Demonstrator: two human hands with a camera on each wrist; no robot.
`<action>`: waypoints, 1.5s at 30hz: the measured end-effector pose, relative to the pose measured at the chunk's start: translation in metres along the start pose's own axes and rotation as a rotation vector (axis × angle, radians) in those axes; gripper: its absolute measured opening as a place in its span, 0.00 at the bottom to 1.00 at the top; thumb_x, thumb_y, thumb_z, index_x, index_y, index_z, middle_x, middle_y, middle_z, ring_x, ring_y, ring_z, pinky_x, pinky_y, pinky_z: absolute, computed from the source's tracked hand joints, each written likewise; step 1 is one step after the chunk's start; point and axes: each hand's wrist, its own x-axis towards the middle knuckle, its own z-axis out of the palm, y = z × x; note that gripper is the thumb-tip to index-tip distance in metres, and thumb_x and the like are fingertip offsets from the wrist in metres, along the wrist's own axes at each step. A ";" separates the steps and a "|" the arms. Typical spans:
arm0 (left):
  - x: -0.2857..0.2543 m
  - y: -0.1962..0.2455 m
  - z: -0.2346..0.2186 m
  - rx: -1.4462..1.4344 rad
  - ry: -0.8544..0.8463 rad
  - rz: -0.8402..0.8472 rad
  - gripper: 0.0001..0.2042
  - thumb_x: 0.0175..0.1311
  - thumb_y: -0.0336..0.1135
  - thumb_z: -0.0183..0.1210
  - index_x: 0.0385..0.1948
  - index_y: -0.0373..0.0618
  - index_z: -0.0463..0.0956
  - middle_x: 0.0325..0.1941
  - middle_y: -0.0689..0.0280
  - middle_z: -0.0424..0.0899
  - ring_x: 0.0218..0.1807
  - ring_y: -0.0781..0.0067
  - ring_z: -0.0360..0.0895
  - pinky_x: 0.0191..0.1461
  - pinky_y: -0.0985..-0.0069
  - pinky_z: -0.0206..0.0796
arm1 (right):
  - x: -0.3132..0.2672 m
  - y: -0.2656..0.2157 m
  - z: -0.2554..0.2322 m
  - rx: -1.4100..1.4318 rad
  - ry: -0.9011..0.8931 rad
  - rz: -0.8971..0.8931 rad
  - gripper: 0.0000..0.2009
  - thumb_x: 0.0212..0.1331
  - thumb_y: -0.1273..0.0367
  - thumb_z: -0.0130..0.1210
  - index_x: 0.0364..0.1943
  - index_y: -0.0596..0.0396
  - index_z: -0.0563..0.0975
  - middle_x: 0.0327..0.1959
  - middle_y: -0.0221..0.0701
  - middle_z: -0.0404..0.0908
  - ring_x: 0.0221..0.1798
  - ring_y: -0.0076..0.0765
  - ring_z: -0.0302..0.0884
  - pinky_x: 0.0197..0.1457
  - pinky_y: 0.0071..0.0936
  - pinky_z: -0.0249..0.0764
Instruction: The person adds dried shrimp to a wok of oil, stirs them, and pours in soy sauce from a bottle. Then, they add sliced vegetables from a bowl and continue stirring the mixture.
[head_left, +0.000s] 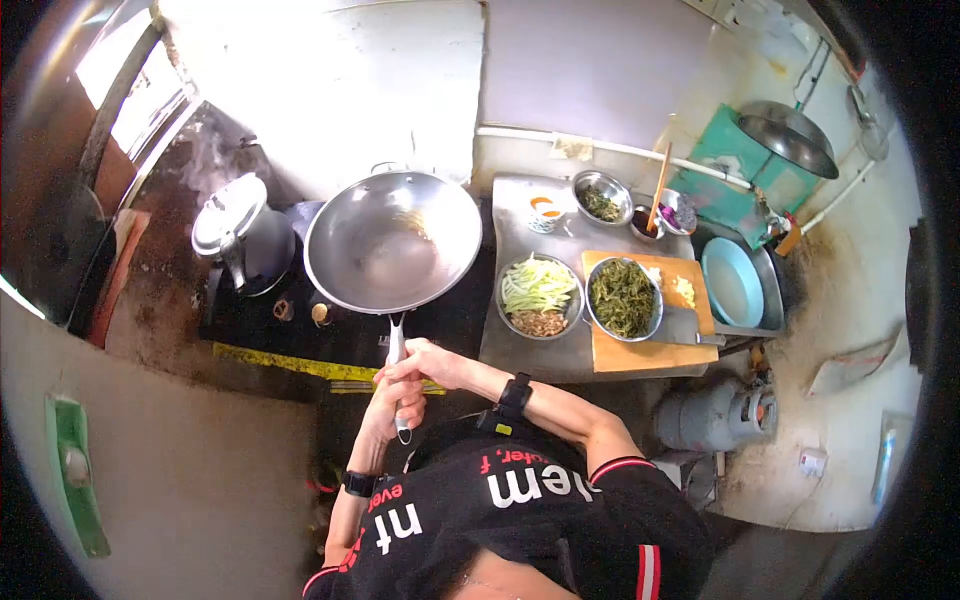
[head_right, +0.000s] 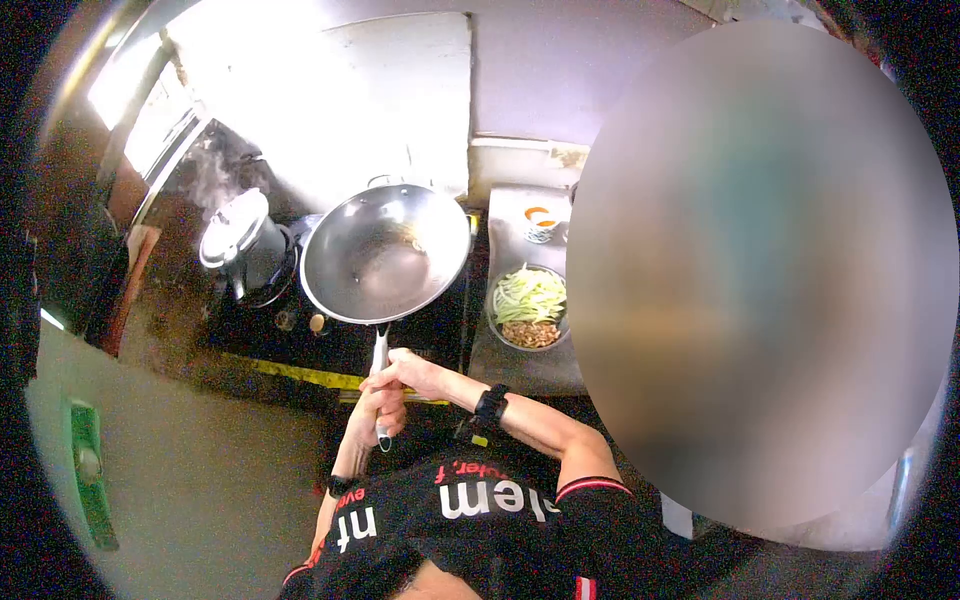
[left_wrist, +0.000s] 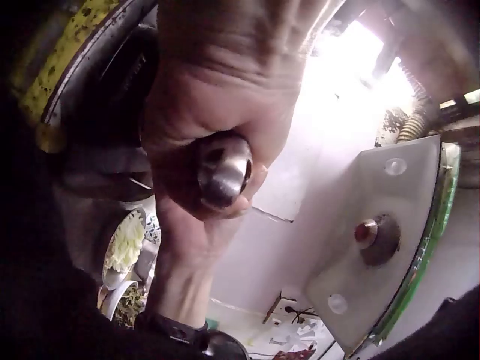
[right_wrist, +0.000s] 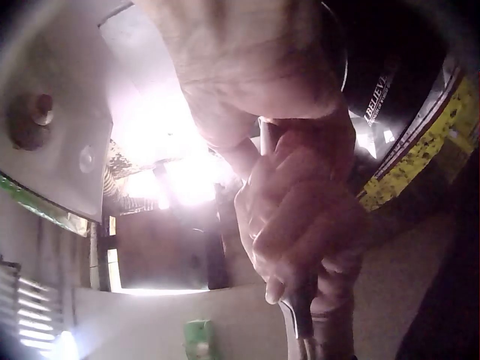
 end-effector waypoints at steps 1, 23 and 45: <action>0.001 0.000 -0.002 -0.011 0.007 0.009 0.05 0.54 0.29 0.51 0.25 0.47 0.62 0.12 0.75 0.58 0.07 0.83 0.56 0.08 0.82 0.54 | 0.007 0.007 -0.004 -0.047 -0.020 0.016 0.09 0.49 0.69 0.58 0.31 0.60 0.75 0.34 0.36 0.80 0.31 0.23 0.73 0.34 0.20 0.68; -0.006 0.009 -0.003 -0.015 0.106 -0.049 0.05 0.55 0.25 0.50 0.29 0.44 0.62 0.11 0.73 0.58 0.07 0.82 0.55 0.08 0.83 0.48 | -0.028 -0.120 -0.348 -1.678 0.876 0.020 0.31 0.39 0.49 0.59 0.50 0.48 0.69 0.52 0.42 0.70 0.56 0.45 0.66 0.57 0.43 0.62; -0.007 0.009 0.011 0.026 0.207 -0.047 0.07 0.58 0.34 0.51 0.27 0.44 0.63 0.13 0.70 0.62 0.08 0.81 0.57 0.11 0.82 0.52 | -0.048 -0.155 -0.313 -1.675 0.514 0.326 0.40 0.34 0.55 0.63 0.57 0.48 0.59 0.58 0.49 0.60 0.63 0.57 0.53 0.64 0.53 0.48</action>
